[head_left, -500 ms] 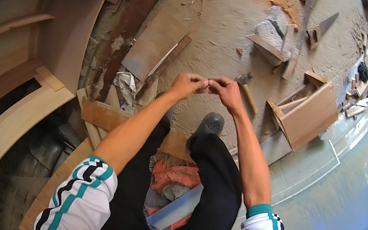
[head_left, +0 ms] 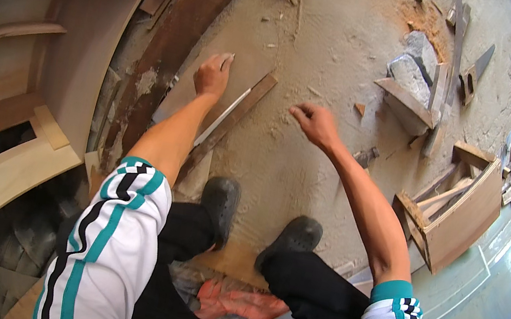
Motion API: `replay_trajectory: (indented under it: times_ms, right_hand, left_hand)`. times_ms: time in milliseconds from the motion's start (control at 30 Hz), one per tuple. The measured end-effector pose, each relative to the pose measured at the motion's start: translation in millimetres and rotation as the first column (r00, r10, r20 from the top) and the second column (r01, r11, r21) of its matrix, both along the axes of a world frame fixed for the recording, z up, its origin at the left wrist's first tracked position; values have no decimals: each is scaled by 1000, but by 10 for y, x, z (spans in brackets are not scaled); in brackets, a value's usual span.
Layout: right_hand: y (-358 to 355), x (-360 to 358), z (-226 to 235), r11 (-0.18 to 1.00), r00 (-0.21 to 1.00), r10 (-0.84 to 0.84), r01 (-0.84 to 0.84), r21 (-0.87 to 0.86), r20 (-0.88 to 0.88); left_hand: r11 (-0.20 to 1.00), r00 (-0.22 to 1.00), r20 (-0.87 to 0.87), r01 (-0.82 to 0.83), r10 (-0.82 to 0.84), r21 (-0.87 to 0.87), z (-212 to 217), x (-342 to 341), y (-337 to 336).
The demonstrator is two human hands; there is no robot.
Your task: The person sits on the floor and uses a hammer to repeatedly strike a small wooden block placed on a concrete block. They adjust the block's position and orientation several times while continuing to hammer it.
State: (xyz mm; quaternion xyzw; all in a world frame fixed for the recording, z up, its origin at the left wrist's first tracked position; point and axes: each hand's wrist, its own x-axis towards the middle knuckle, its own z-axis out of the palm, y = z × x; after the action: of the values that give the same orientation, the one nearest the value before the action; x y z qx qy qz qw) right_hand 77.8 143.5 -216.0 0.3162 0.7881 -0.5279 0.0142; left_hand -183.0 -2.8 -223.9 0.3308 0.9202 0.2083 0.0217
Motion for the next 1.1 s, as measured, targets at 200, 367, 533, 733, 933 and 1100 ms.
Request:
replay_trajectory:
  times_ms: [200,367,533,733,933,1100]
  right_hand:
    - [332,60,25,942,945,326,-328,78,36]
    - [408,327,165,913,926,366,-377,154,96]
    - [440,506,357,903,931,313,-352,245,187]
    - [541,940,463,846,896,277,-398,354,346]
    - [613,1355,530,828,847,91,-356,433,523]
    - [664,1816,476,808,818,-15,-328,489,575]
  left_hand:
    - [993,988,-151,42,-26,108,-217,-125,-85]
    - [1000,1000,-7,22,-22,-12,-135,-91,-144]
    - [996,993,103,69,-62,-62,-51,-220,-153]
    - [990,982,124,137,-140,30,18,-126,-190]
    - [992,996,79,-22,32,-123,36,-22,-101]
    - [971,985,78,-134,151,-196,79,74,26]
